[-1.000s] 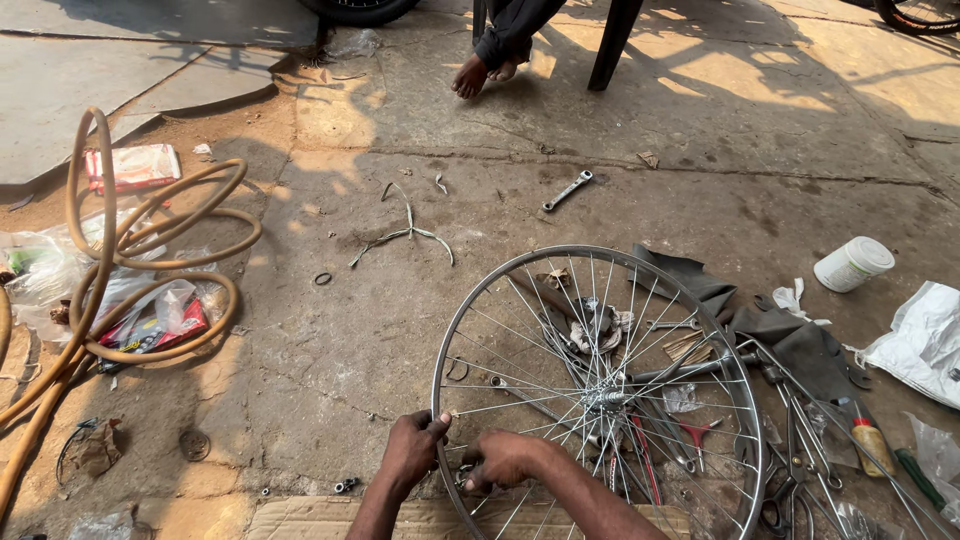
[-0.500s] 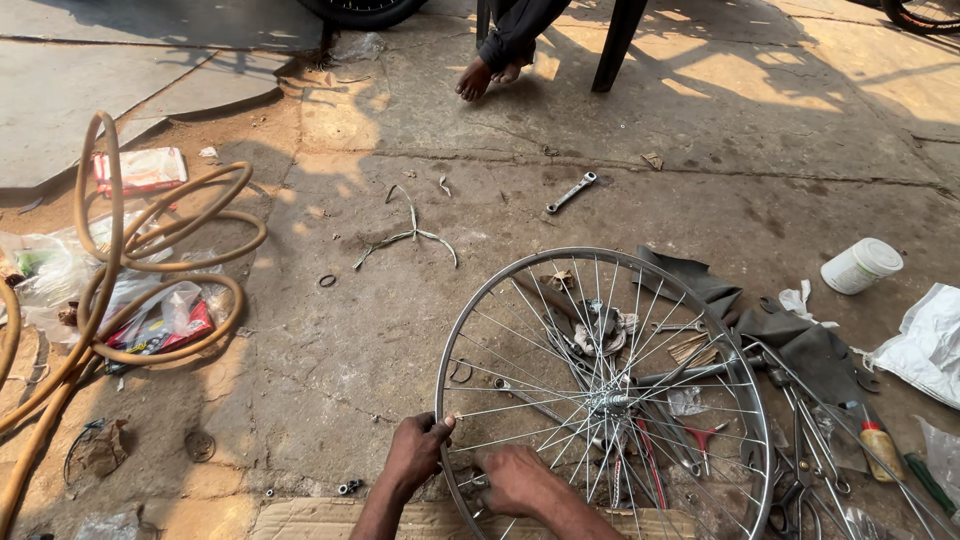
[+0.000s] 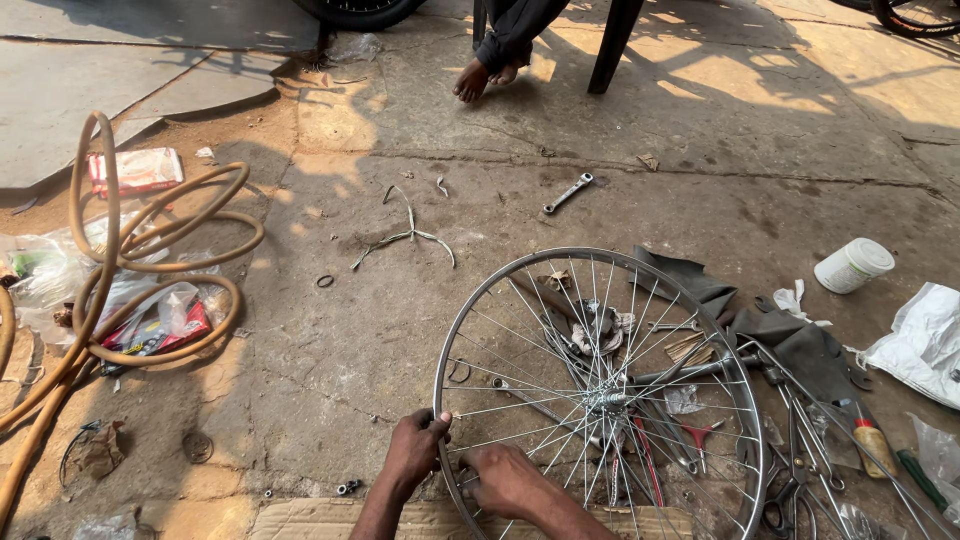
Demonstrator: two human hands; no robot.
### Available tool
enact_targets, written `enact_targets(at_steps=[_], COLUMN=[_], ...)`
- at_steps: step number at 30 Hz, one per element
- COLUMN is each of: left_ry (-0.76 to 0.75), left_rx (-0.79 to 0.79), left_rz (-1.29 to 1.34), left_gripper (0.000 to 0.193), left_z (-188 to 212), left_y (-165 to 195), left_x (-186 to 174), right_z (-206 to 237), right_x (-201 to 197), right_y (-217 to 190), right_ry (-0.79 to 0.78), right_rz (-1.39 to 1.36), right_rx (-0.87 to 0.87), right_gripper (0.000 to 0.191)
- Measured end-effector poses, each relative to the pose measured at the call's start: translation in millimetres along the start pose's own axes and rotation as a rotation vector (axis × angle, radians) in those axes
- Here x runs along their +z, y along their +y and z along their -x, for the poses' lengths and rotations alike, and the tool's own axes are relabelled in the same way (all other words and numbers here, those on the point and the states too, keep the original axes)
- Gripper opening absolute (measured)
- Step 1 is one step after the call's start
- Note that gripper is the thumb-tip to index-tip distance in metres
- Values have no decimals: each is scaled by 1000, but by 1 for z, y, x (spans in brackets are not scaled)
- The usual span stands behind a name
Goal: The person uses a spoke wrench to tighten the nipples on a bicycle wheel rim, working methodically around the wheel to adjust the spokes. The wheel is held steady with one hand while the other turns the tool.
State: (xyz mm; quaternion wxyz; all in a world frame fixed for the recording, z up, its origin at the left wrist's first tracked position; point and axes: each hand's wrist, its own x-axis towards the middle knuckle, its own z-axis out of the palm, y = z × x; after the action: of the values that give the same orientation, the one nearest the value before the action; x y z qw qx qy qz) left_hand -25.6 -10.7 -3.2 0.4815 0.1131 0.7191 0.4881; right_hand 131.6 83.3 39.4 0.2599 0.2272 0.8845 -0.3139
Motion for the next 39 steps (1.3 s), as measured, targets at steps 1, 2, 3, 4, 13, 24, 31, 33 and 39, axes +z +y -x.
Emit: enact_targets(at_steps=[1,2,3,4,13,24,31,33,39], left_ry=[-1,10,19,28,73,72,82,74,89], left_rx=[-11,3,15,27,139,153,88,93,86], left_rz=[13,7,1,-9,-31,-21,-10,-67,-67], left_gripper=[50,51,52,54,58,54,58,54,56], left_z=[0,0,-1,-1,-4,-1,5,7,7], left_y=[-1,-2,-2,-3,-8,-6,1,3,2], left_x=[1,1,2,3,3,1,2,2,5], right_z=[1,1,0,-1,14,24,8,10,13], right_x=[6,11,18,25,33,52,48,48,38], right_y=[5,9,14,18,37,68,73,75,97], right_ry=[14,114,211,312,151,549,404,594,701], right_rz=[3,132,261,386,300,400,314,356,-30], right_rx=[-69,-138,-205,-272,-284,-711,-630,-765,-481], right_gripper=[28,25,24,27,19,23,21,19,16])
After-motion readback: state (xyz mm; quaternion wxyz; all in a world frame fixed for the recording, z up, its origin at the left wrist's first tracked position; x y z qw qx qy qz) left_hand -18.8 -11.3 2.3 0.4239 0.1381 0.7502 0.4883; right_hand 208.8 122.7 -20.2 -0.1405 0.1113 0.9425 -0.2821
